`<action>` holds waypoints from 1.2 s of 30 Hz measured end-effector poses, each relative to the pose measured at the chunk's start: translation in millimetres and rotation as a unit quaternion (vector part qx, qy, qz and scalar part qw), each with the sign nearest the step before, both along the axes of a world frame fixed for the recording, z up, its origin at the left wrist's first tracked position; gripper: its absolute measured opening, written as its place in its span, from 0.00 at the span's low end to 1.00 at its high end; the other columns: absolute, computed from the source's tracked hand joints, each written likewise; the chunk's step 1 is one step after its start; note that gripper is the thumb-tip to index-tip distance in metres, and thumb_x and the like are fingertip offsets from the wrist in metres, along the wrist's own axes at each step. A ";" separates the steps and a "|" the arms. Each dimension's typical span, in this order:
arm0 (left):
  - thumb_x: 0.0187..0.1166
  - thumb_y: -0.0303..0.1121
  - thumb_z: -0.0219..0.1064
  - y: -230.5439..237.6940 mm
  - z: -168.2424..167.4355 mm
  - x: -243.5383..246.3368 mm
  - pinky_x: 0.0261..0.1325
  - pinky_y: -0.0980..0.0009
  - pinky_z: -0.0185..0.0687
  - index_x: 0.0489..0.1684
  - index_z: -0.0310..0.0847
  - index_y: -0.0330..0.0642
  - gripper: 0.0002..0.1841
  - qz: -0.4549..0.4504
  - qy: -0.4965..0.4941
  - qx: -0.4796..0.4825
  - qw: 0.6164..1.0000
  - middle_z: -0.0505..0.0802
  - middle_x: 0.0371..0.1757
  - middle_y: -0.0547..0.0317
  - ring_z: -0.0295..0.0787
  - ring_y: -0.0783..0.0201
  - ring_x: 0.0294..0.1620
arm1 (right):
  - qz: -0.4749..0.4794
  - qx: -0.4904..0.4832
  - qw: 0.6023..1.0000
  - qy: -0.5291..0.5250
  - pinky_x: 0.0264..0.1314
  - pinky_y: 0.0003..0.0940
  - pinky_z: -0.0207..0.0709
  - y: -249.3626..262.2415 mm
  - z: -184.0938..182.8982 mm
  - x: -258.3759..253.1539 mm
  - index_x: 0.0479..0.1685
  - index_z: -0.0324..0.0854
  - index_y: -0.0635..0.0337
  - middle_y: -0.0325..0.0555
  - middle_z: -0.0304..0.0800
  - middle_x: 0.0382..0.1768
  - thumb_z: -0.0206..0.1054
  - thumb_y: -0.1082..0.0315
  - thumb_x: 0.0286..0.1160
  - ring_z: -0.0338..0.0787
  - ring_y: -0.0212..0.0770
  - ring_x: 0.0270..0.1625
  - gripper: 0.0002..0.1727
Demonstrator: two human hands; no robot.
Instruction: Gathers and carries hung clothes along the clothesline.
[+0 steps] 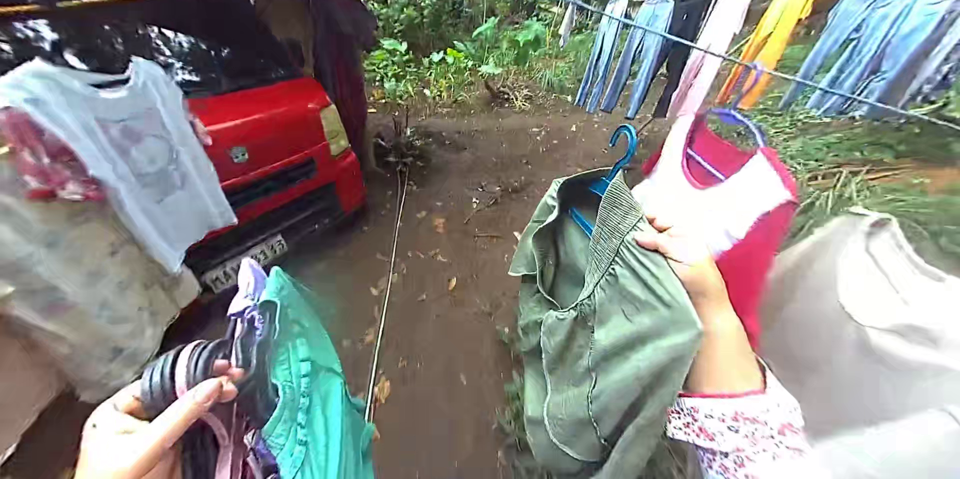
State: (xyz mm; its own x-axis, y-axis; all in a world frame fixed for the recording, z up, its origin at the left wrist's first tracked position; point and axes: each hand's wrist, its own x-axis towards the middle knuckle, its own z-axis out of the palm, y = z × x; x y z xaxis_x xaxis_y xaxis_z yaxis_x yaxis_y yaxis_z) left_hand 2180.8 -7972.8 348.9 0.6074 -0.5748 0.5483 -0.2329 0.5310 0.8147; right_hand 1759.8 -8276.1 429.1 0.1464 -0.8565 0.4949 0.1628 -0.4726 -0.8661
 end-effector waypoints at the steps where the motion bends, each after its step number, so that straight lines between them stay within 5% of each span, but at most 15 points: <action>1: 0.61 0.27 0.74 -28.6 5.0 14.4 0.42 0.79 0.91 0.34 0.92 0.63 0.13 -0.005 0.008 -0.001 1.000 0.98 0.33 0.75 0.94 0.77 0.33 | -0.004 0.002 1.000 -0.004 0.41 0.19 0.86 -30.8 12.0 14.8 0.50 0.82 0.61 0.31 0.93 0.33 0.54 0.83 0.73 0.91 0.21 0.34 0.15; 4: 0.61 0.27 0.73 -106.6 22.2 48.0 0.40 0.80 0.90 0.32 0.92 0.62 0.12 -0.007 0.025 0.001 1.000 0.97 0.31 0.74 0.93 0.78 0.31 | -0.010 -0.001 1.000 0.021 0.43 0.18 0.86 -126.4 45.5 59.8 0.58 0.80 0.64 0.33 0.91 0.38 0.54 0.81 0.79 0.89 0.20 0.37 0.15; 9: 0.61 0.37 0.79 -215.7 39.2 99.3 0.42 0.81 0.90 0.35 0.94 0.64 0.08 -0.034 0.008 -0.022 0.999 0.98 0.32 0.74 0.93 0.78 0.32 | -0.057 -0.033 0.994 0.084 0.43 0.22 0.84 -272.4 115.1 140.9 0.58 0.82 0.63 0.35 0.87 0.38 0.59 0.74 0.81 0.86 0.21 0.36 0.12; 14: 0.59 0.36 0.78 -342.2 52.9 148.1 0.40 0.81 0.89 0.30 0.92 0.62 0.06 -0.059 0.015 -0.031 0.998 0.97 0.29 0.74 0.92 0.78 0.30 | -0.117 -0.069 0.988 0.071 0.37 0.26 0.81 -385.7 169.9 219.4 0.39 0.80 0.58 0.32 0.83 0.28 0.64 0.73 0.75 0.83 0.23 0.29 0.02; 19: 0.59 0.33 0.74 -471.5 66.3 197.9 0.39 0.81 0.89 0.27 0.91 0.59 0.05 -0.113 0.025 -0.032 0.993 0.96 0.28 0.72 0.92 0.78 0.29 | -0.150 -0.119 0.980 0.045 0.43 0.29 0.82 -485.3 209.4 286.1 0.46 0.80 0.62 0.38 0.84 0.35 0.66 0.75 0.70 0.84 0.28 0.35 0.07; 23: 0.57 0.36 0.79 -573.2 84.4 248.4 0.37 0.82 0.88 0.26 0.94 0.59 0.04 -0.169 0.023 -0.046 0.984 0.96 0.27 0.72 0.92 0.78 0.28 | -0.158 -0.147 0.976 -0.004 0.34 0.26 0.79 -581.2 251.7 344.7 0.30 0.72 0.53 0.31 0.78 0.25 0.64 0.77 0.69 0.80 0.25 0.27 0.08; 27: 0.56 0.37 0.79 -659.9 110.1 292.0 0.38 0.82 0.88 0.24 0.93 0.58 0.03 -0.203 0.027 -0.052 0.977 0.96 0.26 0.70 0.92 0.78 0.28 | -0.219 -0.134 0.966 -0.017 0.32 0.30 0.77 -659.2 274.7 386.7 0.26 0.72 0.51 0.32 0.78 0.23 0.65 0.75 0.66 0.80 0.27 0.26 0.09; 30: 0.60 0.41 0.79 -723.1 119.9 323.8 0.39 0.81 0.88 0.28 0.94 0.58 0.04 -0.250 0.023 -0.068 0.965 0.95 0.26 0.70 0.91 0.78 0.28 | -0.247 -0.123 0.960 0.042 0.39 0.32 0.80 -686.2 260.5 390.5 0.35 0.77 0.56 0.35 0.80 0.32 0.68 0.74 0.66 0.82 0.29 0.33 0.05; 34: 0.67 0.40 0.71 -795.8 121.0 354.2 0.43 0.77 0.90 0.34 0.92 0.57 0.04 -0.276 0.003 -0.072 0.958 0.96 0.30 0.71 0.92 0.76 0.31 | -0.230 -0.126 0.956 0.131 0.47 0.30 0.84 -704.0 227.0 379.2 0.47 0.78 0.50 0.29 0.83 0.39 0.72 0.66 0.66 0.85 0.24 0.39 0.12; 36: 0.67 0.34 0.69 -824.2 122.7 356.2 0.42 0.77 0.90 0.34 0.91 0.54 0.05 -0.287 -0.002 -0.081 0.954 0.97 0.30 0.69 0.93 0.75 0.32 | -0.277 -0.140 0.932 0.189 0.59 0.33 0.82 -686.1 213.3 370.6 0.71 0.74 0.59 0.41 0.84 0.55 0.71 0.57 0.73 0.85 0.28 0.51 0.28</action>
State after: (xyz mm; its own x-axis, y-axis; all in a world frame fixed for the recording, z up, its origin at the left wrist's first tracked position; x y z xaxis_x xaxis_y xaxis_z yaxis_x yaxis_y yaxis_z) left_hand 2537.0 -8797.0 471.6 0.2154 -0.7200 0.6597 0.1323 0.6909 0.7108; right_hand 2130.5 -8962.2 642.4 -0.0700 -0.6975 0.7131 -0.4641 -0.6100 -0.6422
